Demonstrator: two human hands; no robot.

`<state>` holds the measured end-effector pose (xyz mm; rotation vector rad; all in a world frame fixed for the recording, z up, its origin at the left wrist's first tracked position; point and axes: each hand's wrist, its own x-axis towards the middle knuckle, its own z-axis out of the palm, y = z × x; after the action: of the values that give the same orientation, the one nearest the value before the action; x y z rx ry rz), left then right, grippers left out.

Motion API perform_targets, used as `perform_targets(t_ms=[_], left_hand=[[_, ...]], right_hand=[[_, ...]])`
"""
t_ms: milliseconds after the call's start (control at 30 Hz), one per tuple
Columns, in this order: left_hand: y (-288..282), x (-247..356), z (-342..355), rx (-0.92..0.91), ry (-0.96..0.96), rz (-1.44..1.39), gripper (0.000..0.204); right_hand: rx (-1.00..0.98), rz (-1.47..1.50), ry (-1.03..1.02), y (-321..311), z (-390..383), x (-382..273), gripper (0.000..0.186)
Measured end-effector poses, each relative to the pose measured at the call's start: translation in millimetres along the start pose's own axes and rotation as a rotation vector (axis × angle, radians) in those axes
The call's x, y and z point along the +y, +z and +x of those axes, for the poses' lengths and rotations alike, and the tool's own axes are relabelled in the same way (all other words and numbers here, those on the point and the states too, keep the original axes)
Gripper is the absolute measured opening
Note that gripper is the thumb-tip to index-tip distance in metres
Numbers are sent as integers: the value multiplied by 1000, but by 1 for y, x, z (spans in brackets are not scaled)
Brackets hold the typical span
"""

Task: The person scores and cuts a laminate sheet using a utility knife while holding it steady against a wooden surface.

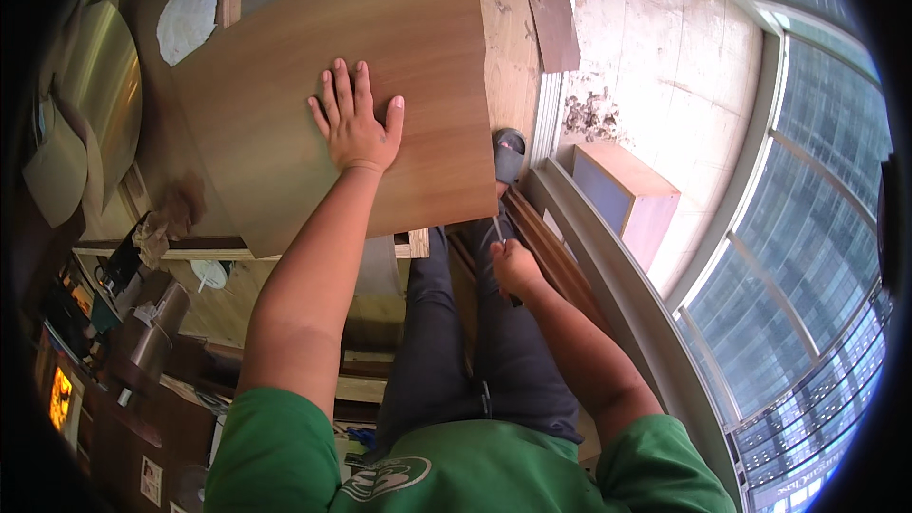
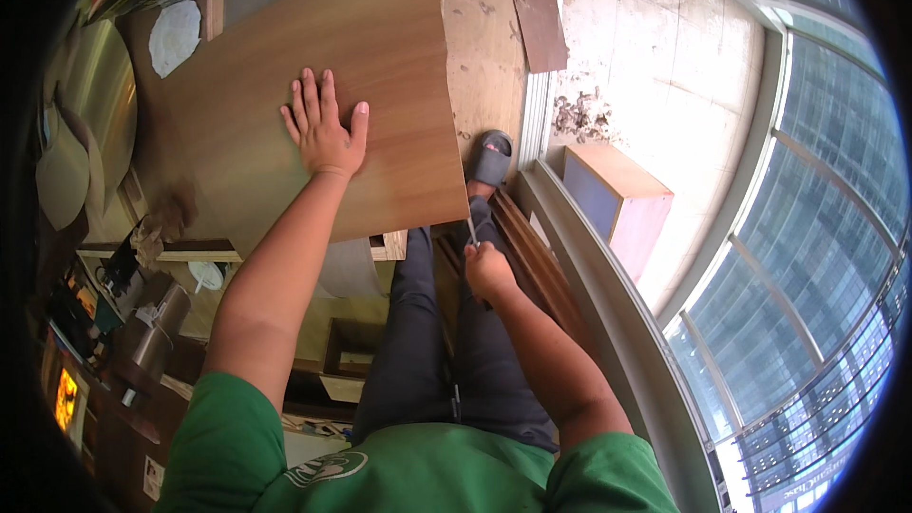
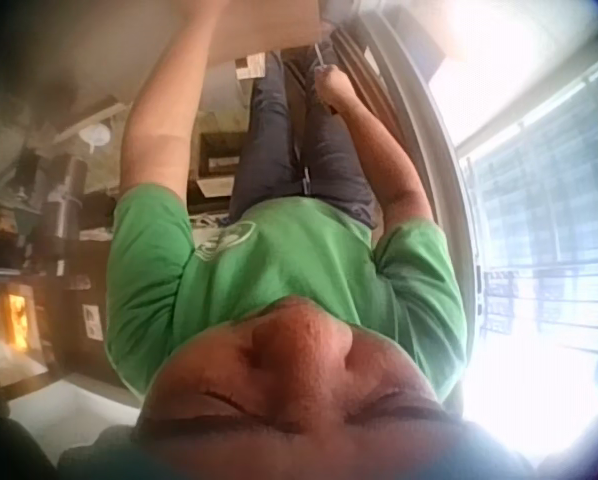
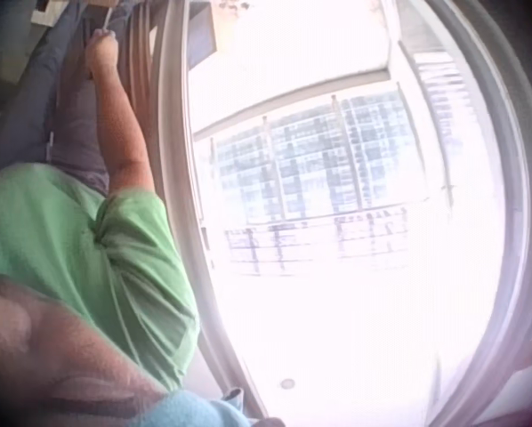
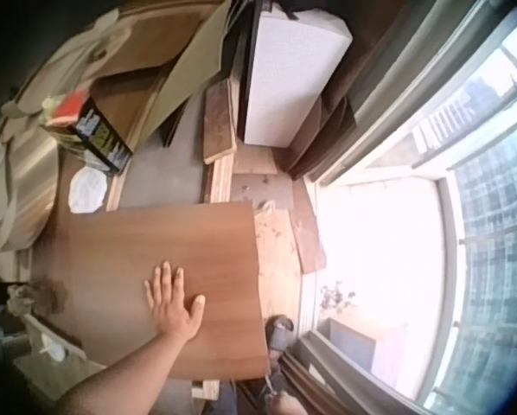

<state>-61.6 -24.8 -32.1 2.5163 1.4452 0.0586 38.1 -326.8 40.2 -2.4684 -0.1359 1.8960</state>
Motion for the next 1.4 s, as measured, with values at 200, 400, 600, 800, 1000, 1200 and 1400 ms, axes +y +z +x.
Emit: perform_targets(t_ms=[200,400,600,800,1000,1200,1400], left_hand=[[5,-8,-3,32,21,22,77],[8,-6,-2,70,50,39,76],[10,-8,-2,69,63,77,77],[8,-7,-2,57,62,92,78],[7,-7,-2,56,63,93,77],[6,-5,-2,42,56,88,77],[4,-6,-2,16,36,91,79]], right_hand=[[-66,978,74,-23,-8,-21,15],[-24,1232,102,-22,28,-17,30],[-154,1336,142,-29,46,-12,35],[-252,1390,181,-28,48,-14,30],[-210,1337,132,-26,57,-11,28],[-43,1382,5,-42,60,-8,22],[96,1097,-36,-61,63,-1,21]])
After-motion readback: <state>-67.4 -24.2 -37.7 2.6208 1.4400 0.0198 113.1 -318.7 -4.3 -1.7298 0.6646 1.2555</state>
